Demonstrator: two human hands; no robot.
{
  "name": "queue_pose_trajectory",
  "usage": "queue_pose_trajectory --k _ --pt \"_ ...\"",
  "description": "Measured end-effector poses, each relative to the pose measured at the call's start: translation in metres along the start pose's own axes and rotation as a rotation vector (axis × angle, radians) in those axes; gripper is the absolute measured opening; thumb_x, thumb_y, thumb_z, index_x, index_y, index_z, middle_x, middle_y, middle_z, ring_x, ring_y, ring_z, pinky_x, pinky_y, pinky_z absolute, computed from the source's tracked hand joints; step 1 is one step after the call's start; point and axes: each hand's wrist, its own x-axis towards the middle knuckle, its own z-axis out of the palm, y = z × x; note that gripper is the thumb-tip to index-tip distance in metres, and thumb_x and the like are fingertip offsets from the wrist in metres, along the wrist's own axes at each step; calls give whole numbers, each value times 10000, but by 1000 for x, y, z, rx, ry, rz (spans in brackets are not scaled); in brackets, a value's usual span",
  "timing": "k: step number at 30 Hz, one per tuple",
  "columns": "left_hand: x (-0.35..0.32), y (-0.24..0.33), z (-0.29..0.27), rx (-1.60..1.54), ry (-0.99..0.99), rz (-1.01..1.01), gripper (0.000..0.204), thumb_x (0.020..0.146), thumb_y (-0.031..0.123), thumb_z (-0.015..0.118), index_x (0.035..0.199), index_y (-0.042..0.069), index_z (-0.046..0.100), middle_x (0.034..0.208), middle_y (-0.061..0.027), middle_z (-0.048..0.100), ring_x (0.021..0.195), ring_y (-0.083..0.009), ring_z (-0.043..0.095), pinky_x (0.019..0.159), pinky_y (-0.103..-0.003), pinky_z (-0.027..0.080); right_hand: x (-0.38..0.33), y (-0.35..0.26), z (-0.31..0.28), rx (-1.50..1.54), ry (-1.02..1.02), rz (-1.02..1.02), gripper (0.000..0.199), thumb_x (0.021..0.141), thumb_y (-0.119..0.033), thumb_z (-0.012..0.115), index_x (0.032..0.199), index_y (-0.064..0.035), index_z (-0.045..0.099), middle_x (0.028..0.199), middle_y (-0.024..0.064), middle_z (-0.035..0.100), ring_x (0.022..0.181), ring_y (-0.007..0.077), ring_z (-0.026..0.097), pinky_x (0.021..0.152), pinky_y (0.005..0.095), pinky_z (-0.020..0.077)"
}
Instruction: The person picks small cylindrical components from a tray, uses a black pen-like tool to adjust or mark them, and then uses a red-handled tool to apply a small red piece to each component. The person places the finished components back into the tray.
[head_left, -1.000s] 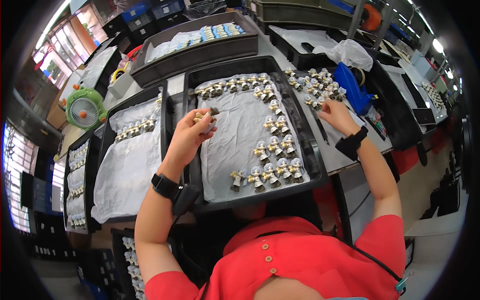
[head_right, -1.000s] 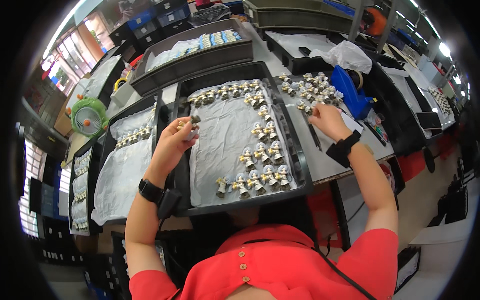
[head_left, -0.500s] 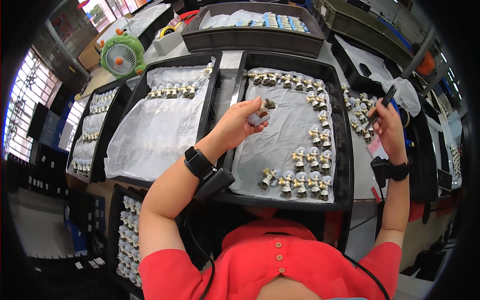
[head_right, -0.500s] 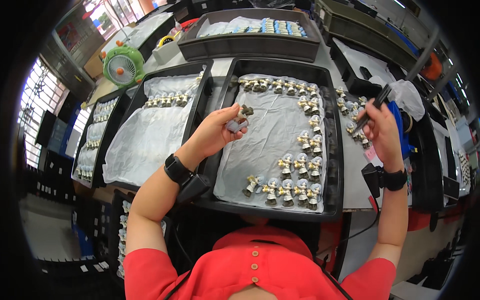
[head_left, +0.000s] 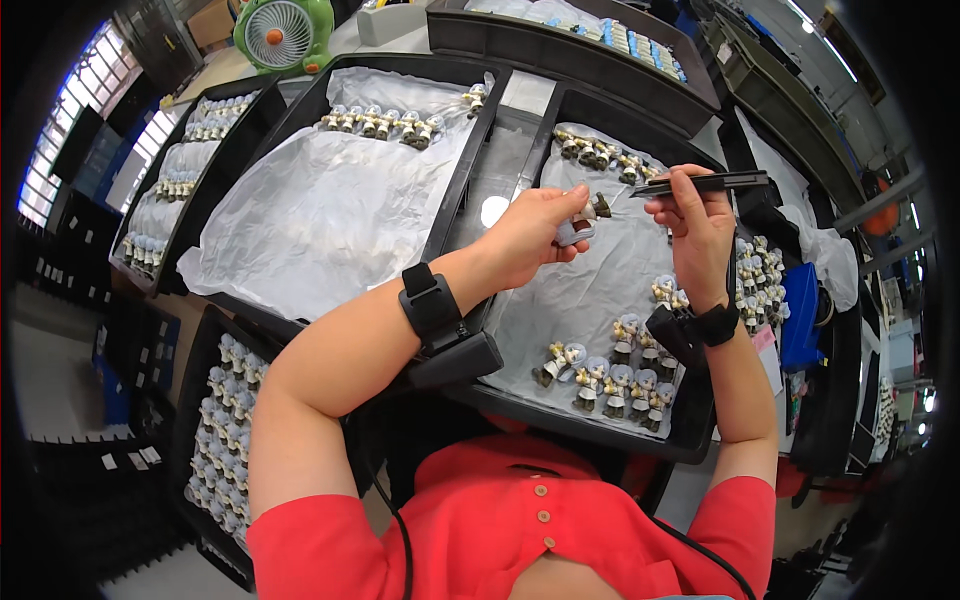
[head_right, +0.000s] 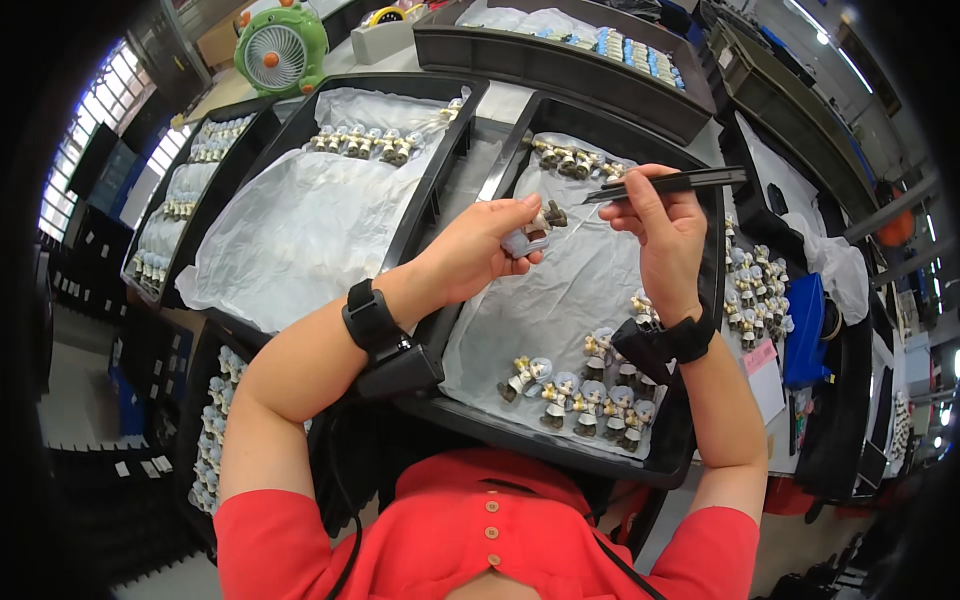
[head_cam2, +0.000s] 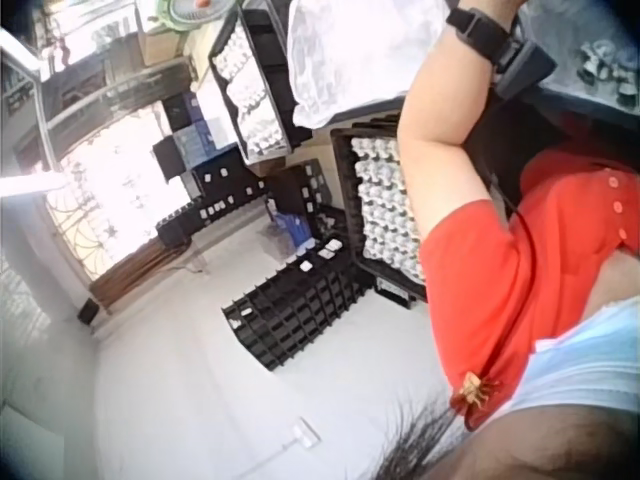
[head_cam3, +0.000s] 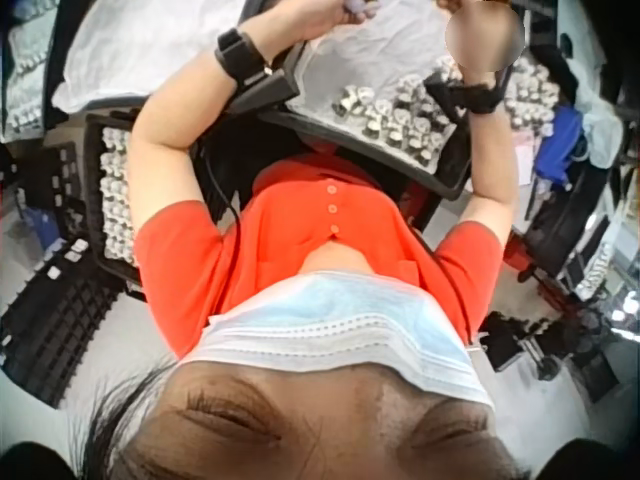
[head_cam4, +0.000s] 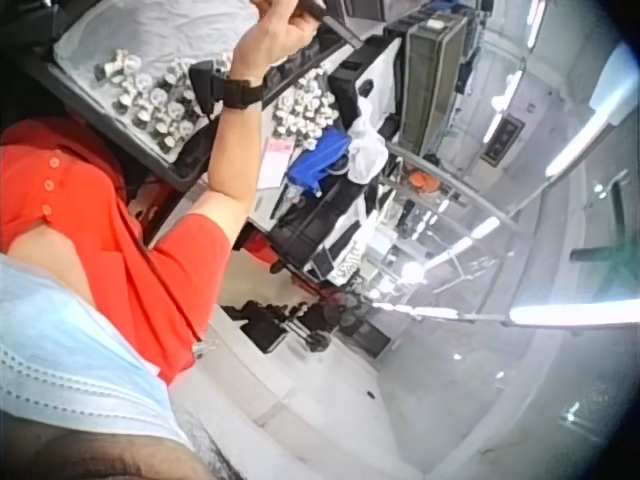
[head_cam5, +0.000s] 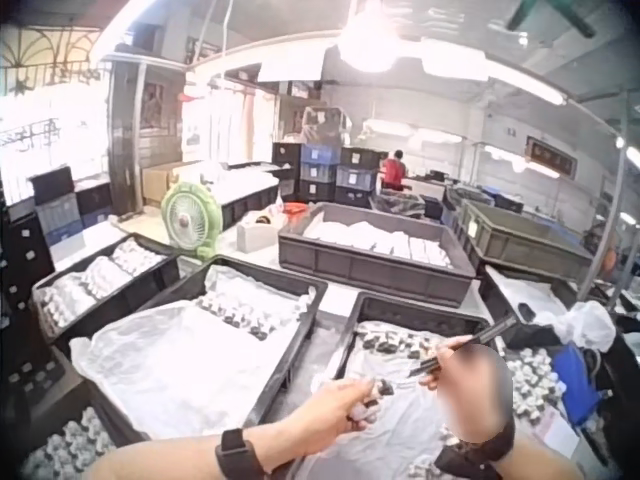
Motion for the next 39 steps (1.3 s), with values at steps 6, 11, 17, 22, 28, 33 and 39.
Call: queue_pose_trajectory --k 6,11,17,22,28,33,39 --pt "1 -2 -1 -15 17 1 297 910 364 518 904 69 550 835 -20 538 696 -122 534 597 -216 446 -5 7 6 -75 -84 4 161 856 -83 600 1000 -25 557 893 69 632 768 143 647 676 217 502" --pt "1 -2 0 -47 15 24 293 899 361 541 897 68 548 837 -23 539 692 -123 535 600 -211 450 -7 12 6 -86 -110 21 166 873 -77 569 1030 -27 553 925 81 636 845 163 641 776 255 509" --pt "-2 0 3 15 50 93 289 864 384 592 863 98 546 783 10 536 670 -81 511 588 -194 417 -7 9 11 98 -86 136 201 866 -76 580 1052 -4 552 959 96 622 891 190 639 801 286 520" --pt "-3 5 5 67 29 156 206 853 329 614 833 138 540 742 53 529 656 -42 474 566 -175 357 -13 2 15 48 -117 48 220 859 -40 576 1070 9 534 985 113 615 911 201 633 824 299 513" --pt "-6 6 9 129 29 286 146 829 249 622 837 133 534 762 41 544 670 -38 464 601 -186 357 -25 2 17 -121 -178 -120 217 820 44 597 1033 15 566 986 106 623 899 148 610 807 253 490" --pt "-7 5 7 250 12 436 124 811 182 617 822 93 531 759 23 541 673 -48 459 621 -195 366 -28 -4 17 -251 -287 -310 242 766 121 595 967 -8 558 991 119 607 958 190 600 842 286 474" --pt "-17 12 10 403 15 498 120 779 144 608 811 66 522 742 20 525 672 -25 443 590 -199 354 -30 -11 16 -327 -435 -454 304 724 157 596 961 -21 528 985 120 592 985 239 599 912 361 456"
